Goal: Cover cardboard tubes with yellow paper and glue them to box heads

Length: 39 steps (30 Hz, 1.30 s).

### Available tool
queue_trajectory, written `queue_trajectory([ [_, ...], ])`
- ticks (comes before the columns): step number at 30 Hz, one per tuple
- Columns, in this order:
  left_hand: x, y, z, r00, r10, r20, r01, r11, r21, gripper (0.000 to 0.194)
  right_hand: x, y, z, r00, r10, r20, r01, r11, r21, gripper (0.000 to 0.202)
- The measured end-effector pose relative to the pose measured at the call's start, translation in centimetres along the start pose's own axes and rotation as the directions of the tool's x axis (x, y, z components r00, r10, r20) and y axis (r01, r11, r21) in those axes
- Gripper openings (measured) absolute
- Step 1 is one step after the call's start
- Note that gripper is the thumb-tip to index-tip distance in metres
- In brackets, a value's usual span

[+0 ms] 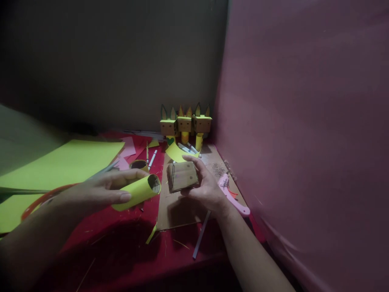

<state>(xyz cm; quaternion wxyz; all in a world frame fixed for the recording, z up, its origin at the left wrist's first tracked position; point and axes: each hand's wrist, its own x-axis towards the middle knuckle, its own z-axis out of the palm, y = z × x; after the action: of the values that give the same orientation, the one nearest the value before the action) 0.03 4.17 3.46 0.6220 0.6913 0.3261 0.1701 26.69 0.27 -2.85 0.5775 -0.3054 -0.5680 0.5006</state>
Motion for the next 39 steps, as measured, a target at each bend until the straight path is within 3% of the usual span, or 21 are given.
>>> queue_trajectory([
  [10,0.0,0.0,0.4,0.999,-0.036,-0.001,0.036,0.999,-0.018,0.048,-0.2,-0.5,0.0,1.000,0.006,-0.001,-0.006,1.000,-0.028,0.077],
  [17,0.0,-0.5,0.3,0.997,0.010,0.079,0.015,0.952,-0.306,0.041,-0.2,-0.8,0.2,1.000,0.002,-0.015,-0.003,0.998,-0.063,0.075],
  [23,0.2,-1.1,0.1,0.995,0.055,0.088,-0.018,0.926,-0.376,0.035,-0.2,-0.9,0.3,1.000,0.002,-0.024,-0.003,0.999,-0.048,0.075],
  [27,0.2,-1.0,0.5,0.997,0.065,0.037,-0.050,0.946,-0.321,0.037,-0.2,-1.0,0.4,1.000,0.011,-0.027,-0.012,0.999,-0.036,0.074],
  [30,0.1,-0.7,0.8,0.998,0.050,-0.031,-0.056,0.968,-0.244,0.050,-0.1,-0.9,0.3,0.999,0.005,-0.034,-0.006,1.000,-0.030,0.075],
  [34,0.1,-0.3,1.1,0.995,0.005,-0.103,0.003,0.997,0.077,0.059,-0.1,-1.1,0.2,0.999,-0.021,-0.047,0.018,0.997,-0.075,0.074],
  [39,0.0,0.4,2.1,0.981,0.108,-0.162,-0.026,0.898,0.439,0.047,-0.1,-1.6,0.3,0.997,-0.038,-0.069,0.031,0.994,-0.100,0.073],
])
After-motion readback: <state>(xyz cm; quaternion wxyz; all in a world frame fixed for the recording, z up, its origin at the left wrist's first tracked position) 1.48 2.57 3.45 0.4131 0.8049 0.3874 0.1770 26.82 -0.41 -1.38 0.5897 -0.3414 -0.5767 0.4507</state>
